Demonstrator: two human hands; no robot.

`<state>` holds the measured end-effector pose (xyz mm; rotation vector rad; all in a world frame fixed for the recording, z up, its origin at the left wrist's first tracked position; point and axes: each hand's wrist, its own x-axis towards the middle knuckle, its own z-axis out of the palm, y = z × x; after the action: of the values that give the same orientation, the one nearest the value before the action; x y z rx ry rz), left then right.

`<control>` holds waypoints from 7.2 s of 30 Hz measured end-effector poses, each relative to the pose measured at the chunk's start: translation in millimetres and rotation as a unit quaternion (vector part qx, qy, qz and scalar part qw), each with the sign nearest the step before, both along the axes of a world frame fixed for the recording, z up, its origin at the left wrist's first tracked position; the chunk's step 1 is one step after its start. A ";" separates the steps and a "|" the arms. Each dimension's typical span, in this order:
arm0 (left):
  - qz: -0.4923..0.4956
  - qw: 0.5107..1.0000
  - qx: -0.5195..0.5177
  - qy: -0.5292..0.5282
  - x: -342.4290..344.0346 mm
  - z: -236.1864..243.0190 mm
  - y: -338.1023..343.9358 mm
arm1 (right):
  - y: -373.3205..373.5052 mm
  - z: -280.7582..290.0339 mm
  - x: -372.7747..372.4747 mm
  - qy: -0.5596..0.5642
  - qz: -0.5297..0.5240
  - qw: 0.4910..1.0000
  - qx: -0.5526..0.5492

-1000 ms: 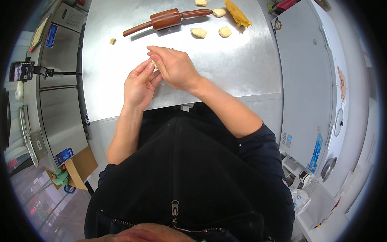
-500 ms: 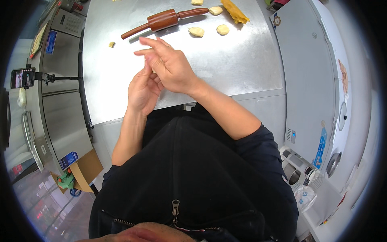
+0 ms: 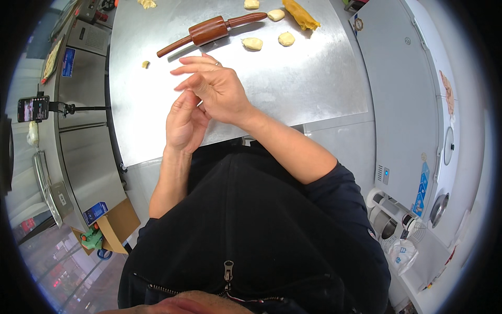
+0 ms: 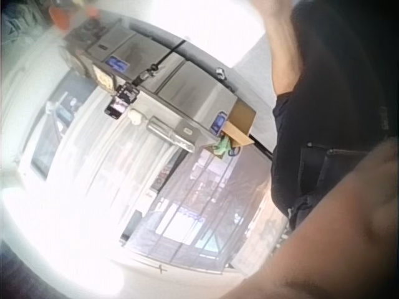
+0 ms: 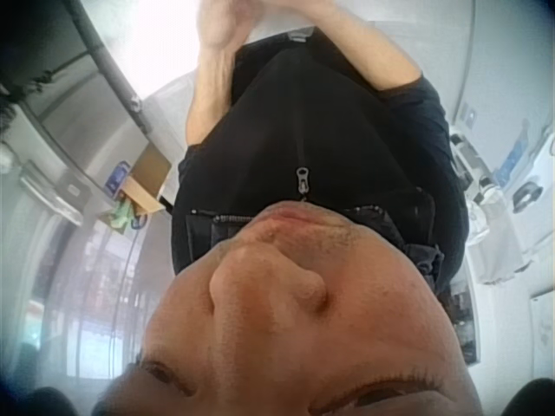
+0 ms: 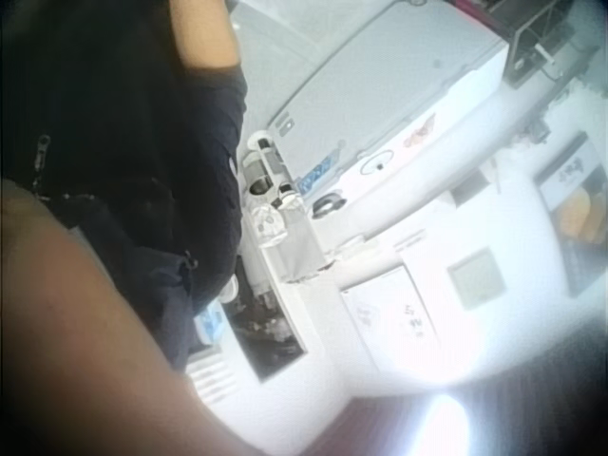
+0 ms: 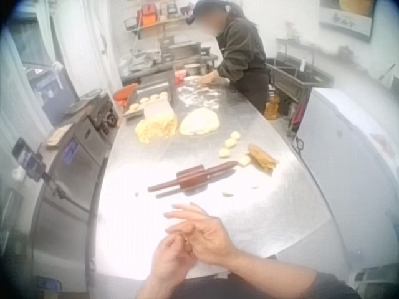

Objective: The person repeatedly takes small dough balls, flattens them, places a yellow filling inside, and seals them into round pastries. They also roll some dough balls flat with a rolling pin and place finished pastries on a tray.

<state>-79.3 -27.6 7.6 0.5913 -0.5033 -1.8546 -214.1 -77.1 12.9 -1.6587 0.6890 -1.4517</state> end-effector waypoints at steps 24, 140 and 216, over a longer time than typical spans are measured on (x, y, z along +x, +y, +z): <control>-0.012 0.998 -0.015 -0.058 2.2 3.7 -1.5 | 1.8 0.6 -5.9 -0.021 -0.005 1.000 -0.004; 0.074 0.970 0.048 -0.228 22.8 -7.3 19.9 | -91.0 -14.0 -109.8 0.505 -0.216 0.828 0.112; 0.270 0.876 -0.068 -0.394 58.9 -36.8 39.3 | -11.6 -7.9 -59.3 0.302 -0.118 0.944 0.064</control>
<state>-20.4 11.8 -29.2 1.2567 -0.8806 -0.9810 -273.4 -88.6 5.0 -1.9787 1.3293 -1.0083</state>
